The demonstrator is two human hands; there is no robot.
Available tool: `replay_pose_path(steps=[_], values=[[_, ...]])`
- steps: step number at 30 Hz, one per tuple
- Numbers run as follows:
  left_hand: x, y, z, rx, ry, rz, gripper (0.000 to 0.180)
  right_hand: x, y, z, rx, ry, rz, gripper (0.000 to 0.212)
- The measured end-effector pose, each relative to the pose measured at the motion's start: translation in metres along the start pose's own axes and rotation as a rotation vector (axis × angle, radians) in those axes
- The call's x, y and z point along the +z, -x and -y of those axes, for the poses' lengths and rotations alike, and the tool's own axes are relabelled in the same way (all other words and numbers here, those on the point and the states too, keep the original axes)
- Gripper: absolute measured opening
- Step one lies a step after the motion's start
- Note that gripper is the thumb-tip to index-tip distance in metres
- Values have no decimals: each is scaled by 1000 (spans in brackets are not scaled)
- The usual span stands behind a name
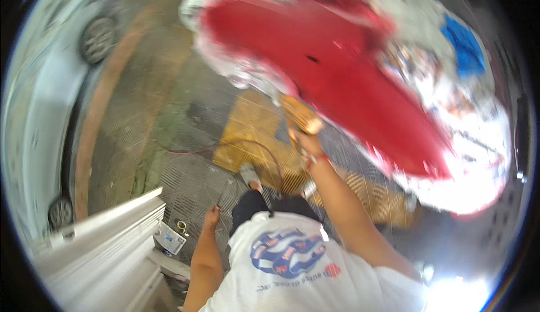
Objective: The person uses a spray gun to apply red paint to a car hood that is masked with newspaper and plastic. The person moves the spray gun in steady passes across the surface, covering the entire hood with multiple coats.
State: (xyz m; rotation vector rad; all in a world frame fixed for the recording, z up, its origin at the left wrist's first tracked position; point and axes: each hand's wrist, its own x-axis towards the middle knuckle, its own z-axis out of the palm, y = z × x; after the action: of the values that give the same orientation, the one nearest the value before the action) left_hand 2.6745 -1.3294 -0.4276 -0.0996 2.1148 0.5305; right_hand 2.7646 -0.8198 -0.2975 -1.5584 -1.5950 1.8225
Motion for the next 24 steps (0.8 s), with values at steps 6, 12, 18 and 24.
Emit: replay_pose_path(steps=[6, 12, 18, 24], values=[[22, 6, -82, 222, -119, 170, 33, -82, -23, -91, -146, 123, -241, 57], [83, 33, -159, 492, -407, 275, 30, -230, 23, -134, -210, -206, -546, 51], [172, 74, -237, 862, -725, 316, 25, -438, 82, -257, -81, -186, -867, 44], [316, 153, -287, 1233, -712, 429, 18, -610, 116, -298, 63, -571, -1036, 39]])
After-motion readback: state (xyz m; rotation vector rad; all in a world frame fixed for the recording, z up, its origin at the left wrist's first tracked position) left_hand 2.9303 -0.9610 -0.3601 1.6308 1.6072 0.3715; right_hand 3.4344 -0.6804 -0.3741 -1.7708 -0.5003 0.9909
